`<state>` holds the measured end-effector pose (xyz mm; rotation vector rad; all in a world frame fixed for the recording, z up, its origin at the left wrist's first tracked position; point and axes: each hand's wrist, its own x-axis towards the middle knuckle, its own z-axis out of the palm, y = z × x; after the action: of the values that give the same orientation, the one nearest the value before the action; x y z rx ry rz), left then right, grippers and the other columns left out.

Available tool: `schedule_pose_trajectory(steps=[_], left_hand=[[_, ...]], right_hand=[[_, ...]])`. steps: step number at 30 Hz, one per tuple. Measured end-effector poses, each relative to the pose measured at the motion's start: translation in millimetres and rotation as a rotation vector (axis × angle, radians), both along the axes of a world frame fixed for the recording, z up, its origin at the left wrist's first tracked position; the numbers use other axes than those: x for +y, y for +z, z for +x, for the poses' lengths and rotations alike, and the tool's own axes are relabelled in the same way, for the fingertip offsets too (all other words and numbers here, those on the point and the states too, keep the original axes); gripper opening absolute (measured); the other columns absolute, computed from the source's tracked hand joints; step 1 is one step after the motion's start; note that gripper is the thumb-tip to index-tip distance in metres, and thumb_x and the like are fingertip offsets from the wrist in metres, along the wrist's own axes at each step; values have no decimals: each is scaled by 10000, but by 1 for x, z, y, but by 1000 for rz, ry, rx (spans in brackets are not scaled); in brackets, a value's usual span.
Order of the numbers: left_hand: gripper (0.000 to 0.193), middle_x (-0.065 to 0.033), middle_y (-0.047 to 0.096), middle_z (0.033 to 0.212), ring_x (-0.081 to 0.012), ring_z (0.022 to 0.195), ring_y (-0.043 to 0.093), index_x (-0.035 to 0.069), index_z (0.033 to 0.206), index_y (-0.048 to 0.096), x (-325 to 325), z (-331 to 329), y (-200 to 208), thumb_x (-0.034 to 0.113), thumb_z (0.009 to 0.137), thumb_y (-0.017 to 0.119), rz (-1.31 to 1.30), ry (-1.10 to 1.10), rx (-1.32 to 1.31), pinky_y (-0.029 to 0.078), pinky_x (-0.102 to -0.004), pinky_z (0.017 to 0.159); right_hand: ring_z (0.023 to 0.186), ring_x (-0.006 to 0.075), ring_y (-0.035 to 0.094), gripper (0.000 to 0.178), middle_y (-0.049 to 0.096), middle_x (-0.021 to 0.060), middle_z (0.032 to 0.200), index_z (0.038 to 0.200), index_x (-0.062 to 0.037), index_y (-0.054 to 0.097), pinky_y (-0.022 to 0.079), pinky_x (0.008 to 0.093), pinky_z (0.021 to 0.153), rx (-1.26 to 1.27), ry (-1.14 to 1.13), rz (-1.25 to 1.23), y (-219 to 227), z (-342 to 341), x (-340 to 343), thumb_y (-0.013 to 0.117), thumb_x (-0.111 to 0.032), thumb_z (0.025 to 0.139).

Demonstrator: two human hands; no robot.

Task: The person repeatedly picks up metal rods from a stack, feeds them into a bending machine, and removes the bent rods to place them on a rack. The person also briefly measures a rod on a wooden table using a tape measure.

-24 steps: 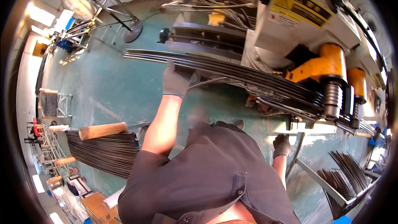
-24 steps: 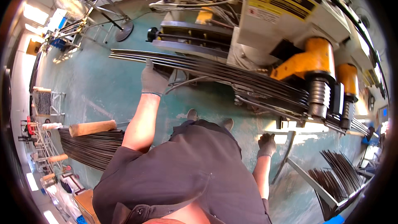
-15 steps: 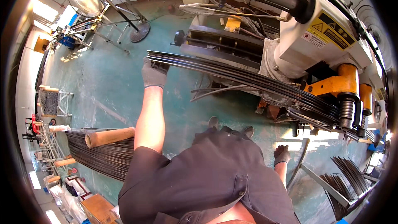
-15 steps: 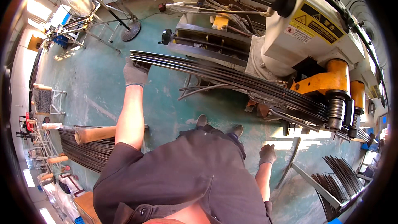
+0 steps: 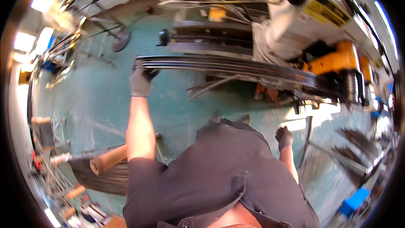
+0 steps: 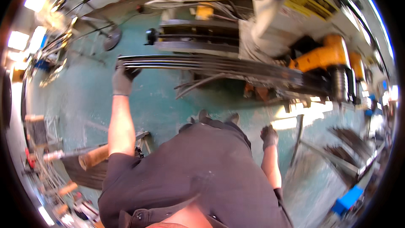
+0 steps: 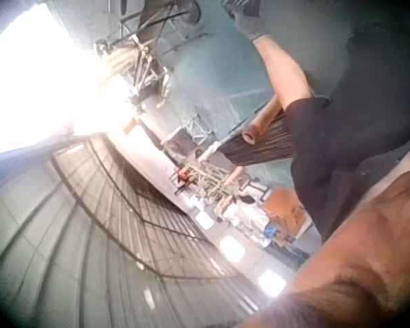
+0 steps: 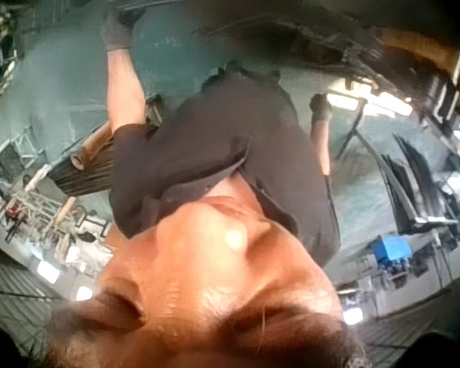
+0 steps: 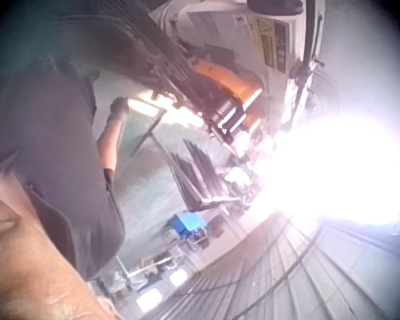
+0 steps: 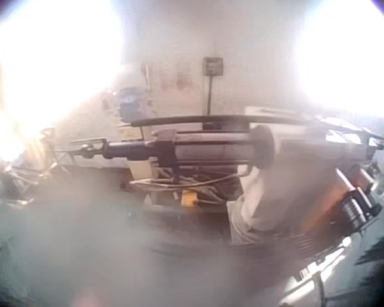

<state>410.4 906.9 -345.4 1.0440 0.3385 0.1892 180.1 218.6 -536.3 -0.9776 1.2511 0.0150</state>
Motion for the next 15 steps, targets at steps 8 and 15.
schedule_pose_trajectory(steps=[8,15], left_hand=[[517,-113,666,1378,-327,1230,672,163,1562,469,16,0,-3,450,1132,463,159,-127,59,576,-568,974],[677,-218,535,1542,-413,1418,513,-15,1500,487,-15,-4,-23,530,1137,312,-207,331,153,401,-590,1225]], right_hand=[[642,158,647,317,711,42,796,935,-81,718,497,315,563,119,228,-134,15,1,-7,634,-365,1049],[714,175,688,284,737,26,858,972,-95,728,529,337,612,223,459,-138,-54,-18,-40,686,-375,1002]])
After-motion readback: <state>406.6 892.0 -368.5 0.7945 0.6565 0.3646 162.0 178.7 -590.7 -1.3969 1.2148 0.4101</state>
